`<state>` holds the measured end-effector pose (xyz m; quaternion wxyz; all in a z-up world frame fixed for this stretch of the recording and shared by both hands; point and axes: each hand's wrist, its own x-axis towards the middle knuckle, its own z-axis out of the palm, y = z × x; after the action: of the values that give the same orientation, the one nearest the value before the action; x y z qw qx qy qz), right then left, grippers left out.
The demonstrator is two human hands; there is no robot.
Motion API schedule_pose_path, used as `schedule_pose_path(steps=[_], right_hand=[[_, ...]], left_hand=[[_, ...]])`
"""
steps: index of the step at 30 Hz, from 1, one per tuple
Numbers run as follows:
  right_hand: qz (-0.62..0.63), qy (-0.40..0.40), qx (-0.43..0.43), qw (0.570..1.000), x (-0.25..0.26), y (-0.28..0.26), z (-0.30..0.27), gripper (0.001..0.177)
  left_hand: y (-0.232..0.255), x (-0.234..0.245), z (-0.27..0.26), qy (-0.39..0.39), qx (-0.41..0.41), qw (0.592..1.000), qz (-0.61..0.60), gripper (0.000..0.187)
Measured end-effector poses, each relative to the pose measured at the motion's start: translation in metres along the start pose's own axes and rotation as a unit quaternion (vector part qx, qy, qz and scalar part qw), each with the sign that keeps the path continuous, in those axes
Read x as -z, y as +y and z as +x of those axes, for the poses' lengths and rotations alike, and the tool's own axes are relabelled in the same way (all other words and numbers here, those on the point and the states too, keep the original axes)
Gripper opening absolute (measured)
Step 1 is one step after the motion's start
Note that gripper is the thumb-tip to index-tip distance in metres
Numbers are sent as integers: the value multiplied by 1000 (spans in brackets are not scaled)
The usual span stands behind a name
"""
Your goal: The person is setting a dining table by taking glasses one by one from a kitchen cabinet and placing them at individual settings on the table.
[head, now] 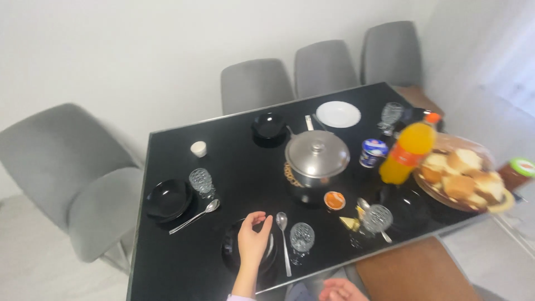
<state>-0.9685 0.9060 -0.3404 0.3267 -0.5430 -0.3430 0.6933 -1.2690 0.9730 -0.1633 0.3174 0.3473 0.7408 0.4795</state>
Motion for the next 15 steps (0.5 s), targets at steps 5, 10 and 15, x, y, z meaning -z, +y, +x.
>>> schedule_pose_path(steps=[5, 10, 15], right_hand=[[140, 63, 106, 982, 4, -53, -95, 32], [182, 142, 154, 961, 32, -67, -166, 34], [167, 215, 238, 932, 48, -92, -244, 29]], left_hand=[[16, -15, -47, -45, -30, 994, -91, 17], [35, -34, -94, -99, -76, 979, -163, 13], [62, -60, -153, -170, -42, 958, -228, 16]])
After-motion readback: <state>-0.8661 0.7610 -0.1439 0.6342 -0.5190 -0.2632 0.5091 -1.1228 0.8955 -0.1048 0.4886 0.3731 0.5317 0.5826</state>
